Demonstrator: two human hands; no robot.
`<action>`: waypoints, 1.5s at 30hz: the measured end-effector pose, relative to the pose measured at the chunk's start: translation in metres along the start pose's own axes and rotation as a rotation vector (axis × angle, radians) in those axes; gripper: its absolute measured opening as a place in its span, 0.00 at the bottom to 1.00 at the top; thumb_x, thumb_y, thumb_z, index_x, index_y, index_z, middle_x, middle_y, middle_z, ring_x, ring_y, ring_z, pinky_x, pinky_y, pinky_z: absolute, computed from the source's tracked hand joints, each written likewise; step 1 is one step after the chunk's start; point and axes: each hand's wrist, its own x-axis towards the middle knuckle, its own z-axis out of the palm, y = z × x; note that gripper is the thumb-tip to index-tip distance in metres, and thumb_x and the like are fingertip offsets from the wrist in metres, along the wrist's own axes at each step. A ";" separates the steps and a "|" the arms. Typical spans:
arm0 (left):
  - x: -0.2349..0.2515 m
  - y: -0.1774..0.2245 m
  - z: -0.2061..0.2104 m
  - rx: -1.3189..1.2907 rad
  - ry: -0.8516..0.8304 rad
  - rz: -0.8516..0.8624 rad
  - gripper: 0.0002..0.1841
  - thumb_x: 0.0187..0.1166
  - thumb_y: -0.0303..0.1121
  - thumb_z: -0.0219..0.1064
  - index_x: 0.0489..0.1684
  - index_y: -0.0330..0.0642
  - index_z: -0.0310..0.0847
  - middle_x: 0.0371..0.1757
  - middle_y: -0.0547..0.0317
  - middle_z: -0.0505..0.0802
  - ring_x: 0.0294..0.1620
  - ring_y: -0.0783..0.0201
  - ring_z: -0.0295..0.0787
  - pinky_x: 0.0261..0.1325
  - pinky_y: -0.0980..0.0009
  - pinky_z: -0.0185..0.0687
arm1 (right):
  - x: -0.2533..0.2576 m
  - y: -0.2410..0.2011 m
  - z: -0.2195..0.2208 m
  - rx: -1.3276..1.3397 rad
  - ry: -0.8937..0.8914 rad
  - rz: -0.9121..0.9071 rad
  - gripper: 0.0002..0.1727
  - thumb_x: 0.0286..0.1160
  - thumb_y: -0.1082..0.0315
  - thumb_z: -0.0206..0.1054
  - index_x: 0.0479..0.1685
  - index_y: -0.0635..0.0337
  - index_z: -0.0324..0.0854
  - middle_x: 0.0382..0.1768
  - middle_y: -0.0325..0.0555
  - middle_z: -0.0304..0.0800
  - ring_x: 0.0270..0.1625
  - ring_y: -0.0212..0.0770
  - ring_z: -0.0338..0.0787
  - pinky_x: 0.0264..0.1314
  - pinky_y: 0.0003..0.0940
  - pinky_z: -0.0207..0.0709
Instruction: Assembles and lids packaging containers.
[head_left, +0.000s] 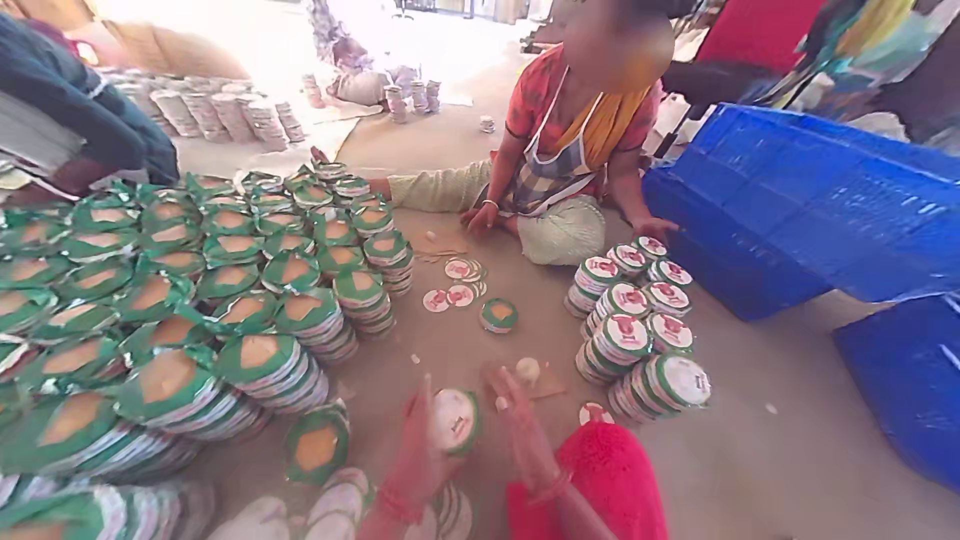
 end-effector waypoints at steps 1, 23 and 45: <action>0.001 0.002 0.003 0.003 0.076 0.090 0.72 0.30 0.53 0.90 0.84 0.18 0.55 0.68 0.31 0.87 0.68 0.34 0.83 0.72 0.43 0.77 | -0.001 -0.002 0.002 0.148 0.034 0.021 0.39 0.89 0.53 0.48 0.92 0.69 0.46 0.86 0.58 0.66 0.84 0.44 0.75 0.85 0.40 0.70; 0.019 -0.040 -0.061 -0.005 0.242 -0.057 0.57 0.74 0.69 0.62 0.90 0.25 0.48 0.88 0.23 0.61 0.90 0.33 0.51 0.90 0.45 0.43 | 0.252 0.049 -0.064 -1.549 -0.115 -0.044 0.39 0.83 0.40 0.56 0.93 0.44 0.59 0.94 0.42 0.54 0.95 0.62 0.46 0.89 0.75 0.37; -0.029 -0.046 0.044 -0.192 -0.001 -0.131 0.72 0.32 0.48 0.92 0.90 0.30 0.52 0.83 0.35 0.74 0.83 0.36 0.70 0.83 0.42 0.66 | 0.064 0.026 -0.082 -1.623 -0.337 0.318 0.45 0.68 0.34 0.70 0.84 0.52 0.74 0.96 0.46 0.42 0.96 0.67 0.29 0.89 0.78 0.21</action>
